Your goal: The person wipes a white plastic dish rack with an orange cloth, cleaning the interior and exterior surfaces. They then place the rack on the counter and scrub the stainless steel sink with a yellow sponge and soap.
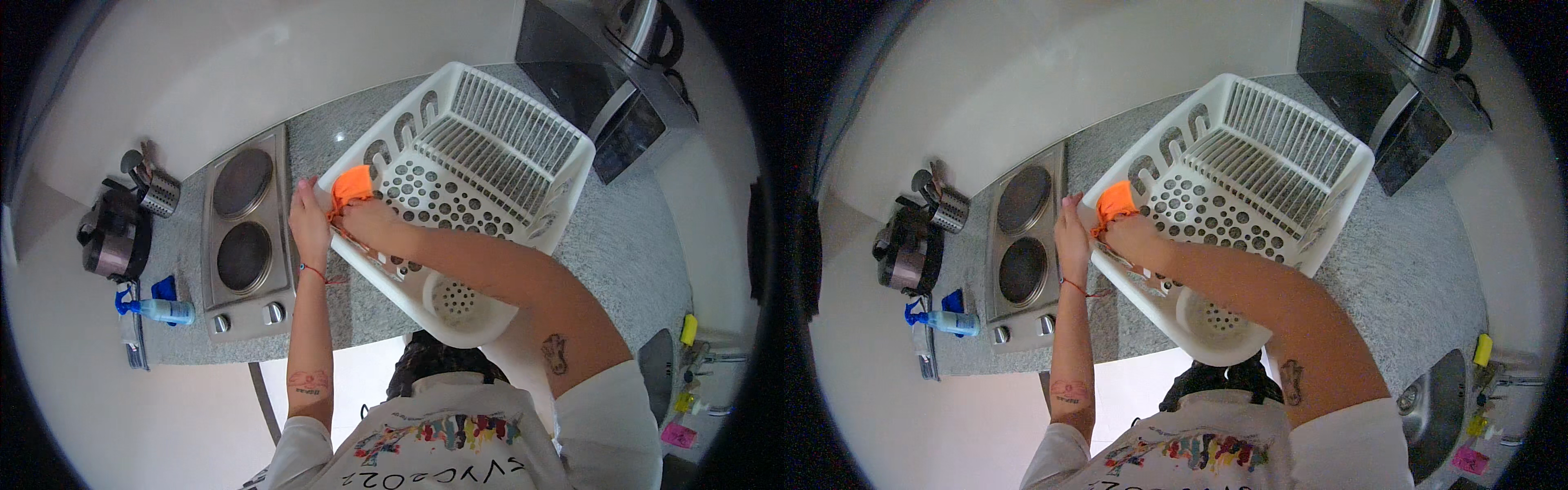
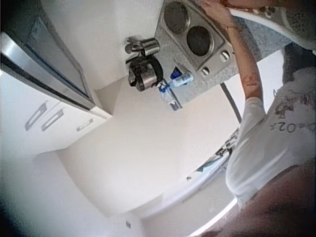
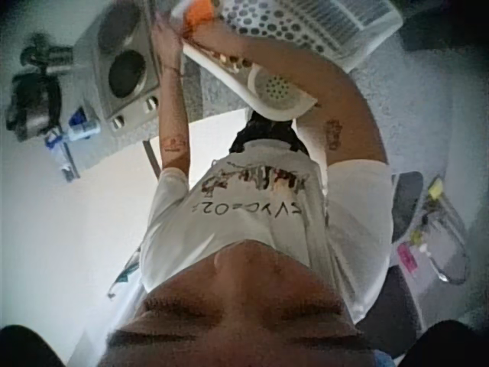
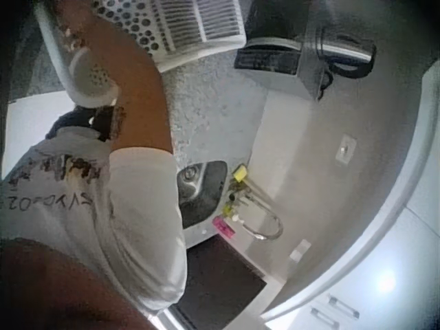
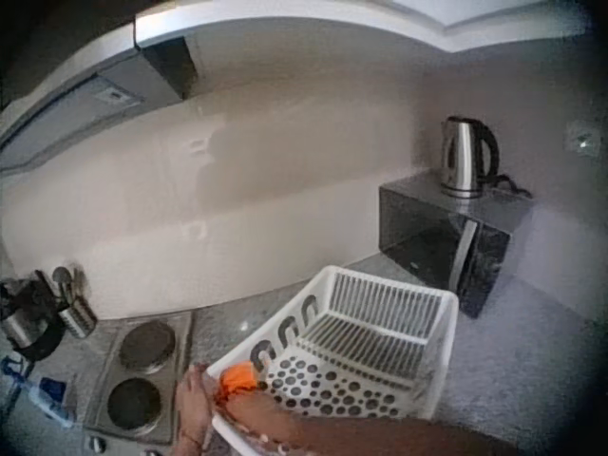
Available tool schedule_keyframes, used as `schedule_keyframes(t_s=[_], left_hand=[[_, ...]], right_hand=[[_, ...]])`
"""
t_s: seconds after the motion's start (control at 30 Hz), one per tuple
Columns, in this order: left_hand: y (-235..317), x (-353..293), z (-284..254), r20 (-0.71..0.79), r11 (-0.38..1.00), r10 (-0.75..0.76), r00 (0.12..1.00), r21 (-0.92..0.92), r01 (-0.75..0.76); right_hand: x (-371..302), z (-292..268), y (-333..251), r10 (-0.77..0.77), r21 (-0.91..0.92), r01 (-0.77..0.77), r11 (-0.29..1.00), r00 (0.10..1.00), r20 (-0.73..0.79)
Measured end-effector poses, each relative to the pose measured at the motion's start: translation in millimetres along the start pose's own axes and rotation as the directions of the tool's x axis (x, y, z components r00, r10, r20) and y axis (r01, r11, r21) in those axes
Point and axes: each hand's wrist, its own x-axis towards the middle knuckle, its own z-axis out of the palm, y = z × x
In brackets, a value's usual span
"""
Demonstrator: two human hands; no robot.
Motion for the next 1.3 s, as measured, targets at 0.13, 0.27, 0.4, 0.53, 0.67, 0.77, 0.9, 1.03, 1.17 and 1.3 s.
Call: schedule_keyframes(t_s=[0.13,0.27,0.4,0.53,0.67,0.77,0.9,1.03,1.17,1.3], left_hand=[[-17.9,5.6,1.3,0.029,0.997,0.079,0.997,0.001,-0.079],[-35.8,14.3,-15.6,0.083,0.998,0.059,0.995,0.018,-0.061],[-19.7,12.1,-24.3,0.152,0.999,-0.026,0.988,0.049,0.019],[-26.2,18.9,11.1,0.309,0.997,0.027,0.951,-0.076,-0.004],[-53.9,23.4,-27.4,0.208,0.977,0.055,0.977,-0.214,-0.009],[9.2,-23.5,-37.5,-0.094,0.900,0.434,0.896,0.101,-0.425],[12.6,-94.2,-44.2,0.046,0.696,0.691,0.721,0.229,-0.681],[0.8,-135.5,-28.4,0.342,0.654,0.673,0.656,0.139,-0.743],[11.0,-129.1,-35.8,0.452,0.575,0.669,0.590,0.187,-0.796],[25.1,-136.2,-38.7,0.442,0.558,0.659,0.608,0.255,-0.790]], right_hand=[[4.3,-6.1,-4.1,0.101,0.040,-0.106,0.994,0.988,0.117],[-5.1,-63.2,-19.2,0.143,0.113,-0.210,0.971,0.894,0.425],[-7.2,-68.6,13.7,0.520,0.697,-0.405,0.592,0.853,0.054],[9.8,-24.6,59.6,0.325,0.450,-0.292,0.844,0.946,0.005],[-30.2,-79.3,-17.6,0.249,0.696,-0.134,0.706,0.966,-0.067],[-164.0,-212.1,-32.0,0.450,0.717,-0.232,0.658,0.884,-0.126],[-322.1,-262.7,-64.4,0.768,0.564,-0.607,0.560,0.636,-0.078],[-367.0,-179.3,-38.2,0.908,0.327,-0.851,0.411,0.413,-0.066],[-354.4,-63.9,21.6,0.644,0.072,-0.654,0.753,0.711,-0.283],[-373.8,-59.5,84.2,0.625,-0.006,-0.650,0.760,0.733,-0.268]])
